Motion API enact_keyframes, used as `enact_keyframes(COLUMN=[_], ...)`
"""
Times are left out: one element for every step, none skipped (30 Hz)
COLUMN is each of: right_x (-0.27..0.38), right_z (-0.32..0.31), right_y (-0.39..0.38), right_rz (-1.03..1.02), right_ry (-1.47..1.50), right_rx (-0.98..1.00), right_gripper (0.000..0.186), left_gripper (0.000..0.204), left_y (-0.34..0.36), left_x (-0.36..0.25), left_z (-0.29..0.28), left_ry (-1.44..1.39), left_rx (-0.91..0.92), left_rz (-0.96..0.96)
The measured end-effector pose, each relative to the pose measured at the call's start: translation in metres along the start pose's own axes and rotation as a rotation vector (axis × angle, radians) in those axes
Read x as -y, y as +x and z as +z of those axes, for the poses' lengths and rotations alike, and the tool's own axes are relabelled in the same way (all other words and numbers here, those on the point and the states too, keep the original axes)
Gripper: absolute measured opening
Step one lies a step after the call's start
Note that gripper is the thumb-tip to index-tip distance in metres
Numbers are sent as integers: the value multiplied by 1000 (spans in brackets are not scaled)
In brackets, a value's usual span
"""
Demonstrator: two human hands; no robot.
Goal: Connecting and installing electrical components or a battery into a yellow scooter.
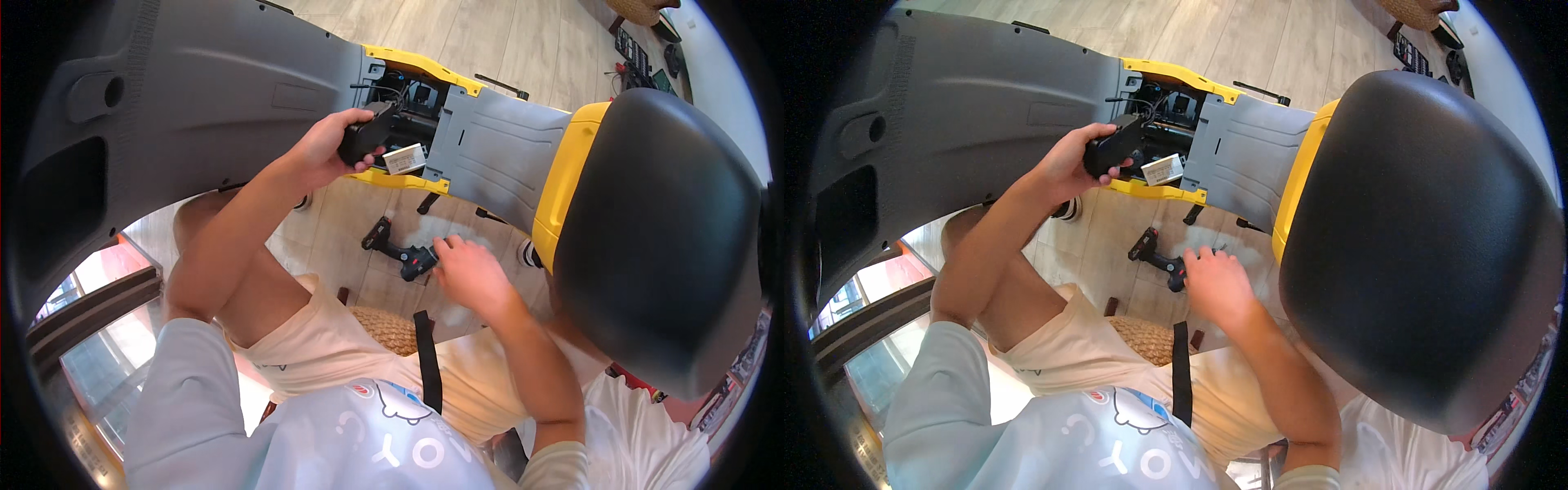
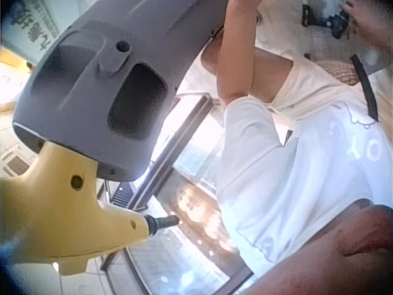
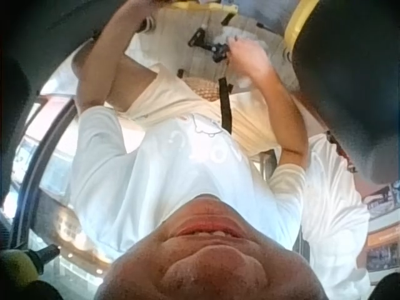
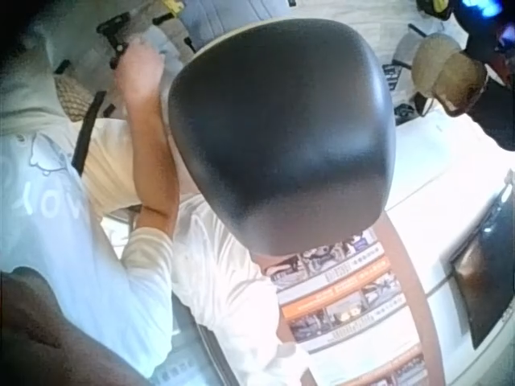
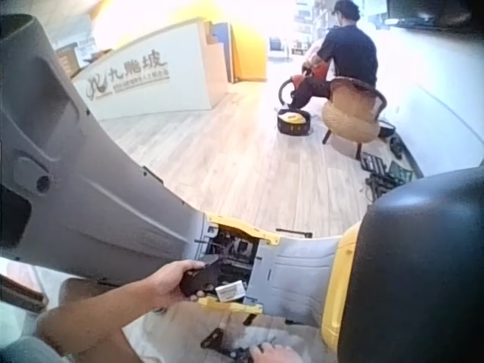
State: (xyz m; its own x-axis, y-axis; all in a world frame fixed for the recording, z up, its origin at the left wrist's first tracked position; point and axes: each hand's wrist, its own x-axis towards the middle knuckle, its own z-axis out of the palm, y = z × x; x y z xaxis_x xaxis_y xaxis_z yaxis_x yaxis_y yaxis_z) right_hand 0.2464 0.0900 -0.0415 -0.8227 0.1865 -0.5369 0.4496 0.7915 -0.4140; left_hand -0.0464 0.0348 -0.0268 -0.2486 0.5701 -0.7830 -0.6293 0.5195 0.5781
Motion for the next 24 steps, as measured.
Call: enact_keyframes(right_x=[-1, -2, -4, -7, -9, -11, -12, -13, -15, -18, -23, -26, -26, -27, -27, -24, -21, -18, -20, -20, -20, -15, -6, -1], right_z=[-1, -2, -3, -4, -4, -5, -7, -9, -11, -9, -3, 0, 0, -1, -3, -6, -11, -15, -16, -16, -16, -23, -37, -46], right_y=[1, 2, 4, 4, 6, 9, 12, 17, 19, 21, 25, 28, 31, 34, 38, 42, 48, 55, 63, 70, 77, 85, 91, 101], right_rz=[2, 9, 16, 23, 25, 26, 27, 40, 52, 51, 22, -8, -6, -36, -67, -63, -15, 35, 42, 84, 127, 133, 233, 334], right_ry=[-3, 5, 14, 14, 19, 23, 23, 56, 88, 86, 136, 187, 184, 293, 403, 402, 639, 877, 877, 1109, 1341, 1346, 1461, 1575], right_rx=[3, -4, -11, -8, -21, -35, -30, -19, -8, -6, -91, -175, -174, -232, -290, -290, -307, -322, -328, -336, -344, -346, -302, -256], right_gripper=[39, 41, 43, 43, 43, 43, 43, 42, 42, 42, 40, 39, 39, 40, 41, 41, 42, 42, 42, 46, 49, 49, 53, 56], left_gripper=[33, 35, 36, 38, 38, 39, 37, 37, 35, 33, 39, 39, 44, 49, 58, 58, 56, 55, 51, 51, 49, 48, 47, 47], left_y=[-1, -1, 4, 0, 2, 4, 0, -3, -6, -6, 0, 2, 4, 6, 12, 13, 14, 15, 16, 16, 17, 20, 21, 23], left_x=[0, 2, 9, 12, 18, 24, 25, 25, 24, 21, 25, 25, 25, 27, 32, 34, 36, 38, 38, 41, 44, 46, 48, 51], left_z=[5, 9, 12, 21, 23, 25, 29, 33, 35, 35, 29, 28, 30, 30, 28, 29, 33, 37, 43, 45, 47, 49, 51, 54], left_ry=[-112, -224, -175, -163, -191, -219, -260, -263, -210, -156, -24, -27, 126, 279, 314, 314, 277, 242, 148, 152, 98, 45, 61, 66], left_rx=[54, 108, 78, 80, 62, 44, 14, 14, -28, -70, -44, -44, -93, -141, -147, -143, -137, -130, -90, -88, -74, -61, -67, -64], left_rz=[-35, -70, -77, -73, -104, -134, -130, -134, -120, -102, -41, -40, 24, 89, 94, 93, 83, 73, 19, 13, 19, 25, 41, 38])
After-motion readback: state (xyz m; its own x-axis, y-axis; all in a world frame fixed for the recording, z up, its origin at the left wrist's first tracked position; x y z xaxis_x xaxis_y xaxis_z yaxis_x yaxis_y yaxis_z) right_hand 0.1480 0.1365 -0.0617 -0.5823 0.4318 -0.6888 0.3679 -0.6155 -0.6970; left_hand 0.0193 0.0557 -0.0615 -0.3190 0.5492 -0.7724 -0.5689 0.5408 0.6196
